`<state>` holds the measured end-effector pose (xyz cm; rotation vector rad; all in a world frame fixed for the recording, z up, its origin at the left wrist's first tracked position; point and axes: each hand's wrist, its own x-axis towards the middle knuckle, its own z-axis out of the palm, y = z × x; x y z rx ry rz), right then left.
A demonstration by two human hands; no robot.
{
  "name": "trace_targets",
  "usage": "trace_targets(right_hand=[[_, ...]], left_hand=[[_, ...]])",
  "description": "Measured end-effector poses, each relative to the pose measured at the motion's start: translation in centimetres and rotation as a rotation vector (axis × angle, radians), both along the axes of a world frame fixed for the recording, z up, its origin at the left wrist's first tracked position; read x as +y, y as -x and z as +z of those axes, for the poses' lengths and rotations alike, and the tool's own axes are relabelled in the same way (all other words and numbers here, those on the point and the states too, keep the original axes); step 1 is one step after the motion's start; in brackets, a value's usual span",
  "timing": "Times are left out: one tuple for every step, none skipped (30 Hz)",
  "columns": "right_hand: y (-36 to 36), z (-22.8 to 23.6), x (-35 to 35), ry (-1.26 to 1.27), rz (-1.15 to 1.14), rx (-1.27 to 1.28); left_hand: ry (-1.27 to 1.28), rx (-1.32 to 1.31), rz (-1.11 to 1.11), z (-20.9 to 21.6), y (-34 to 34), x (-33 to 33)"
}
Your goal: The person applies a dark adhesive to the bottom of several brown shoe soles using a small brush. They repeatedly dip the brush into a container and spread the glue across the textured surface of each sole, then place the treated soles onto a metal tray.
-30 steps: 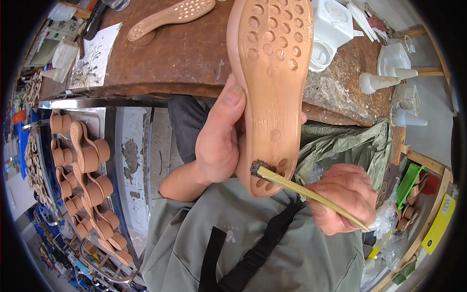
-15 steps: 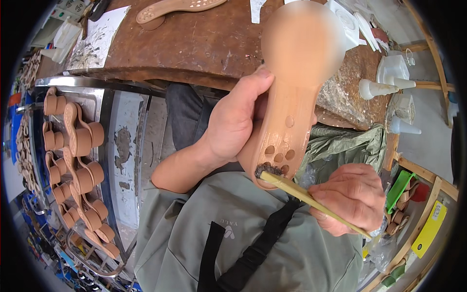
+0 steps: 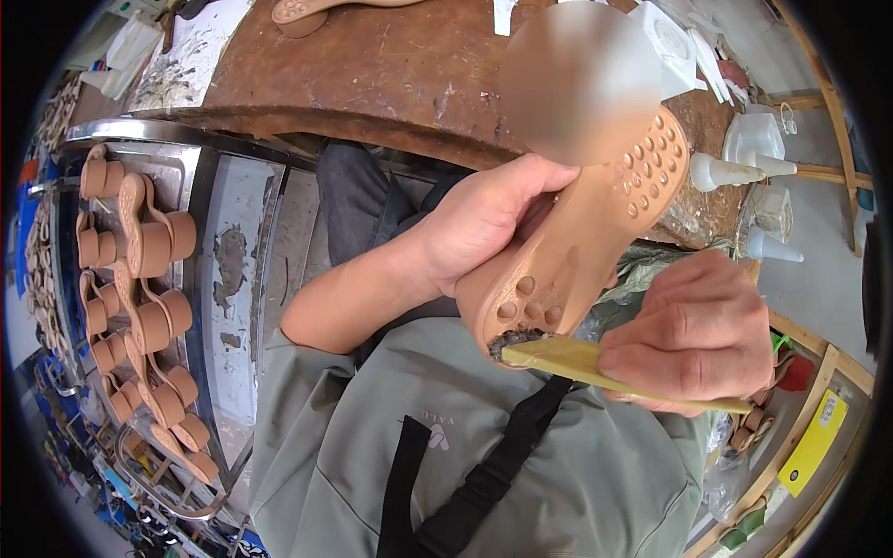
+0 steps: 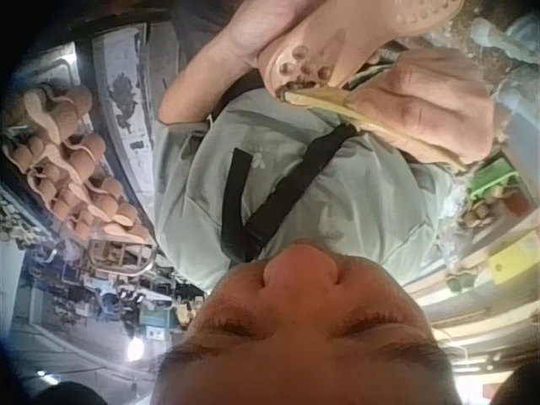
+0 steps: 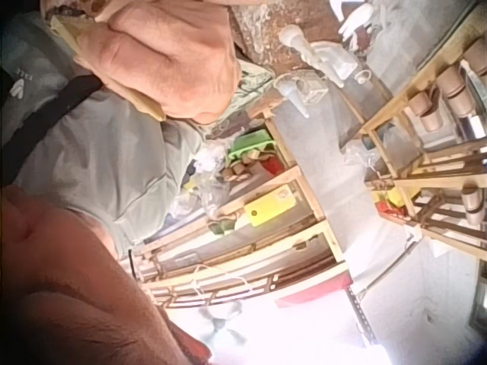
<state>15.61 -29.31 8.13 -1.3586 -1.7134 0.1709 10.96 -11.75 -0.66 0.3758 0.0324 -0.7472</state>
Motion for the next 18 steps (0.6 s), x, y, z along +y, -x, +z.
trace_targets(right_hand=[[-0.4, 0.0, 0.1, 0.017, 0.049, 0.002], [-0.6, -0.2, 0.3, -0.01, 0.062, 0.008], [-0.8, -0.6, 0.6, -0.041, 0.083, 0.013], [-1.0, -0.8, 0.8, -0.054, 0.109, 0.015], [-1.2, -1.1, 1.0, -0.068, 0.135, 0.017], [-1.4, -0.9, 1.1, -0.056, 0.154, 0.016], [-1.5, -0.8, 1.2, -0.054, 0.169, 0.014], [-1.7, -0.7, 1.3, -0.053, 0.185, 0.013], [-1.8, -0.8, 1.5, -0.062, 0.197, 0.014], [-1.9, -0.8, 1.5, -0.066, 0.206, 0.015], [-2.0, -0.9, 1.6, -0.07, 0.216, 0.016], [-2.1, -0.9, 1.6, -0.068, 0.222, 0.017], [-2.1, -1.0, 1.6, -0.061, 0.232, 0.027], [-2.2, -1.0, 1.7, -0.056, 0.243, 0.037], [-2.3, -1.1, 1.8, -0.047, 0.253, 0.055], [-2.5, -0.9, 1.7, -0.005, 0.264, 0.065], [-2.7, -0.7, 1.6, 0.036, 0.275, 0.074], [-2.9, -0.4, 1.4, 0.081, 0.276, 0.084]], left_hand=[[0.013, 0.02, -0.01, -0.2, 0.0, 0.0], [0.028, 0.039, -0.021, -0.4, 0.0, 0.0], [0.037, 0.059, -0.023, -0.6, 0.1, 0.0], [0.049, 0.068, -0.024, -0.7, 0.2, 0.0], [0.06, 0.077, -0.024, -0.7, 0.3, 0.0], [0.079, 0.085, -0.036, -0.7, 0.3, -0.1], [0.048, 0.092, -0.045, -0.6, 0.3, -0.2], [0.016, 0.099, -0.053, -0.4, 0.3, -0.3], [-0.016, 0.106, -0.06, -0.3, 0.2, -0.3], [-0.028, 0.088, -0.067, -0.2, 0.1, -0.5], [-0.04, 0.069, -0.074, -0.1, 0.1, -0.7], [-0.063, 0.074, -0.074, -0.2, 0.0, -0.8], [-0.086, 0.08, -0.073, -0.2, 0.0, -0.9], [-0.121, 0.112, -0.063, -0.2, 0.0, -1.0], [-0.157, 0.143, -0.059, -0.3, -0.1, -1.1], [-0.171, 0.143, -0.068, -0.4, -0.1, -1.1], [-0.185, 0.144, -0.076, -0.6, -0.1, -1.0], [-0.195, 0.143, -0.095, -0.6, -0.2, -1.1]])
